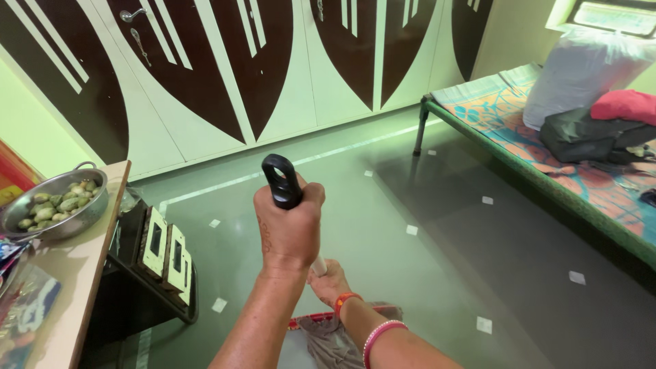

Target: The person mops the floor using a long-handled mop, moving it in strokes across the floor surface around a cot and near a large wardrobe.

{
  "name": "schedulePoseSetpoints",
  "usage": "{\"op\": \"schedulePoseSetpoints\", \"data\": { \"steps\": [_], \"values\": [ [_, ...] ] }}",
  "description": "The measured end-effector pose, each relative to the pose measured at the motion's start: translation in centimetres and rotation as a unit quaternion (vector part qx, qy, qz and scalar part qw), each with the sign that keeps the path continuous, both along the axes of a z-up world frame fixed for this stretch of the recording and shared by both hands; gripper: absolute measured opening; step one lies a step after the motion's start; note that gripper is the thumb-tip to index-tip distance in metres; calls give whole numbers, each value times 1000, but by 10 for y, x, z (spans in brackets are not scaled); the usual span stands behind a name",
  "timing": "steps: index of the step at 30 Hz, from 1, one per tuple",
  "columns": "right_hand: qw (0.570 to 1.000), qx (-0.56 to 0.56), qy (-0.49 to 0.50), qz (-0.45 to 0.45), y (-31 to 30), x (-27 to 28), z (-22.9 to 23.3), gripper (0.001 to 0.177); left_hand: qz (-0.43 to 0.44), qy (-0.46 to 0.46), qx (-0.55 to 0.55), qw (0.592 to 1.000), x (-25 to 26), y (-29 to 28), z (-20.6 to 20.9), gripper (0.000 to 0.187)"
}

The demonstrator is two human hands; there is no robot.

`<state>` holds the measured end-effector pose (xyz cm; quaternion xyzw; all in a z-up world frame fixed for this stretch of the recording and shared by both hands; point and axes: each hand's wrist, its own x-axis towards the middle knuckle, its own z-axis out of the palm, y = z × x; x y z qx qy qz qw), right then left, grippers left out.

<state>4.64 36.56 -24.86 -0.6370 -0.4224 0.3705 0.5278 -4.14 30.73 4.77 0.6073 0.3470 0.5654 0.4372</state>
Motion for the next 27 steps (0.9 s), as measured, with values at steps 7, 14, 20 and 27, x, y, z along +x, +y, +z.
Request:
{"op": "schedulePoseSetpoints", "data": {
  "steps": [7,14,20,27],
  "values": [
    [999,41,3,9,43,2,-13,16,23,3,47,999,2,32,-7,27],
    [1000,-1,-4,25,57,-7,-8,16,20,-5,6,1000,-11,42,-3,26],
    [997,-62,-28,32,58,-15,14,24,7,-54,-1,999,-22,49,-1,32],
    [993,-103,18,59,0,-45,60,40,0,-52,-34,998,-42,32,19,34]
  ]
}}
